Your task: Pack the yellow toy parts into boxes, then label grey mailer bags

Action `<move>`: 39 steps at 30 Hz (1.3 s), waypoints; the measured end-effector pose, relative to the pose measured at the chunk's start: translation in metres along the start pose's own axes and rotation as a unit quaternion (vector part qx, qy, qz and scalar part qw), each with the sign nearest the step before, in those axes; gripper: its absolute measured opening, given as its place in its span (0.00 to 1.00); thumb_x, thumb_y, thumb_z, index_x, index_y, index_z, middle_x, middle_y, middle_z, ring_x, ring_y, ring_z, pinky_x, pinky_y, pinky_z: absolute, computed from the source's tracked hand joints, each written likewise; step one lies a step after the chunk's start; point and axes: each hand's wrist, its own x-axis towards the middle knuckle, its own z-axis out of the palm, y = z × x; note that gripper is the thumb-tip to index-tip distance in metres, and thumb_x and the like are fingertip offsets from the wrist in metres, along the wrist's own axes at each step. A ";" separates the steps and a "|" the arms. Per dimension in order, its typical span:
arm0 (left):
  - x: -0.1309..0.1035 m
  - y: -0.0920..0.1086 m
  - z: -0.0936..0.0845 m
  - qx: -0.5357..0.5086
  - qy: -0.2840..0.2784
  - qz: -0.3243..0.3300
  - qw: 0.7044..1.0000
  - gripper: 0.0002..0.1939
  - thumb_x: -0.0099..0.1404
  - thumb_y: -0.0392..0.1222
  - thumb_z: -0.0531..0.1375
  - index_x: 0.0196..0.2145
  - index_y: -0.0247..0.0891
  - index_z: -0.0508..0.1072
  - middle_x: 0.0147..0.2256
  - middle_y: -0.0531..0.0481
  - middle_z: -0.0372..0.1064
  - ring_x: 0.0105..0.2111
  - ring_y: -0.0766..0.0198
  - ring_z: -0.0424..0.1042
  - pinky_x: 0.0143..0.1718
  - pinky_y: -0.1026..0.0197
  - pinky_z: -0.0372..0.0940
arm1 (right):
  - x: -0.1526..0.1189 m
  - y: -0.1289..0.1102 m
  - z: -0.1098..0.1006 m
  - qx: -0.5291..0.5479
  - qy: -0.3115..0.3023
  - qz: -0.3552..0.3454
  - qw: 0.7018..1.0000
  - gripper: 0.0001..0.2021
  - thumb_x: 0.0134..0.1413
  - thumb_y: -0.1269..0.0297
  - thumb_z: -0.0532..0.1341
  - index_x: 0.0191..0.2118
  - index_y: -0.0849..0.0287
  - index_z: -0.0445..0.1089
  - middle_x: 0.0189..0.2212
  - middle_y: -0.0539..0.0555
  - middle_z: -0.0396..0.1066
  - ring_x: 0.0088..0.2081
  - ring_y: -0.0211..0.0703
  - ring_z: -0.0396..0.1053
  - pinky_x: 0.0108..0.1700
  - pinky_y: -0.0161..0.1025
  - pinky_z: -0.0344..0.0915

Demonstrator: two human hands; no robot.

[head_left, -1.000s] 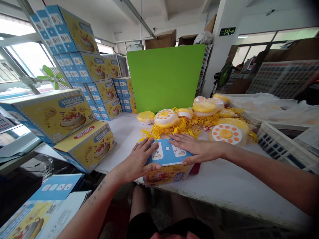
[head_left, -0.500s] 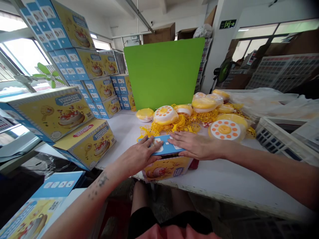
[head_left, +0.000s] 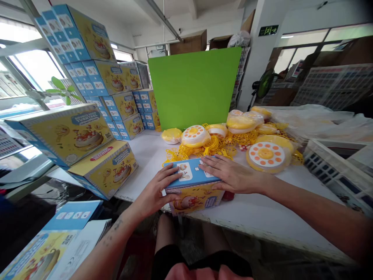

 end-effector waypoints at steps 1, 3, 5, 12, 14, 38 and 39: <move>-0.003 -0.001 0.005 0.014 0.018 0.011 1.000 0.27 0.66 0.46 0.59 0.61 0.44 0.59 0.62 0.44 0.58 0.65 0.54 0.49 0.63 0.43 0.55 | 0.002 -0.001 -0.001 -0.014 0.008 0.002 1.000 0.32 0.63 0.55 0.55 0.67 0.64 0.49 0.67 0.66 0.48 0.67 0.57 0.48 0.65 0.61 0.49; -0.006 0.001 0.014 0.052 0.025 0.023 0.998 0.24 0.69 0.41 0.55 0.61 0.42 0.58 0.62 0.44 0.58 0.66 0.54 0.47 0.63 0.42 0.54 | 0.006 -0.003 -0.001 -0.040 0.026 0.002 0.999 0.28 0.63 0.61 0.55 0.65 0.66 0.53 0.65 0.66 0.54 0.65 0.56 0.52 0.64 0.60 0.51; -0.005 0.004 0.019 0.093 0.014 0.023 0.995 0.24 0.70 0.38 0.52 0.62 0.40 0.56 0.62 0.44 0.57 0.66 0.54 0.45 0.62 0.41 0.55 | 0.009 -0.004 0.002 -0.060 0.050 0.004 0.997 0.25 0.63 0.66 0.53 0.64 0.66 0.57 0.63 0.65 0.58 0.64 0.55 0.56 0.63 0.59 0.54; 0.003 0.020 0.018 0.213 0.015 0.021 0.977 0.22 0.71 0.38 0.51 0.61 0.41 0.58 0.60 0.47 0.61 0.62 0.49 0.55 0.62 0.28 0.45 | 0.003 -0.027 0.041 -0.069 0.197 0.064 0.976 0.28 0.54 0.80 0.50 0.62 0.69 0.59 0.62 0.66 0.59 0.65 0.53 0.54 0.63 0.56 0.58; 0.012 0.032 0.020 0.244 0.044 0.025 0.969 0.18 0.71 0.39 0.52 0.57 0.40 0.64 0.56 0.49 0.67 0.57 0.50 0.63 0.61 0.27 0.41 | 0.001 -0.037 0.049 -0.064 0.246 0.096 0.962 0.29 0.52 0.82 0.48 0.62 0.70 0.59 0.62 0.66 0.60 0.65 0.52 0.54 0.63 0.54 0.58; 0.035 0.062 0.049 0.230 0.058 -0.041 0.971 0.21 0.60 0.32 0.61 0.52 0.37 0.70 0.45 0.43 0.68 0.45 0.50 0.64 0.47 0.44 0.69 | -0.044 0.004 0.158 0.375 0.377 0.534 0.658 0.17 0.45 0.48 0.61 0.26 0.59 0.74 0.28 0.58 0.77 0.32 0.51 0.72 0.38 0.47 0.67; 0.034 0.062 0.049 0.230 0.059 -0.040 0.971 0.21 0.61 0.32 0.61 0.52 0.37 0.70 0.45 0.43 0.68 0.45 0.50 0.64 0.47 0.44 0.69 | -0.044 0.001 0.155 0.366 0.391 0.535 0.654 0.17 0.44 0.48 0.61 0.25 0.59 0.74 0.30 0.59 0.76 0.34 0.51 0.72 0.41 0.48 0.66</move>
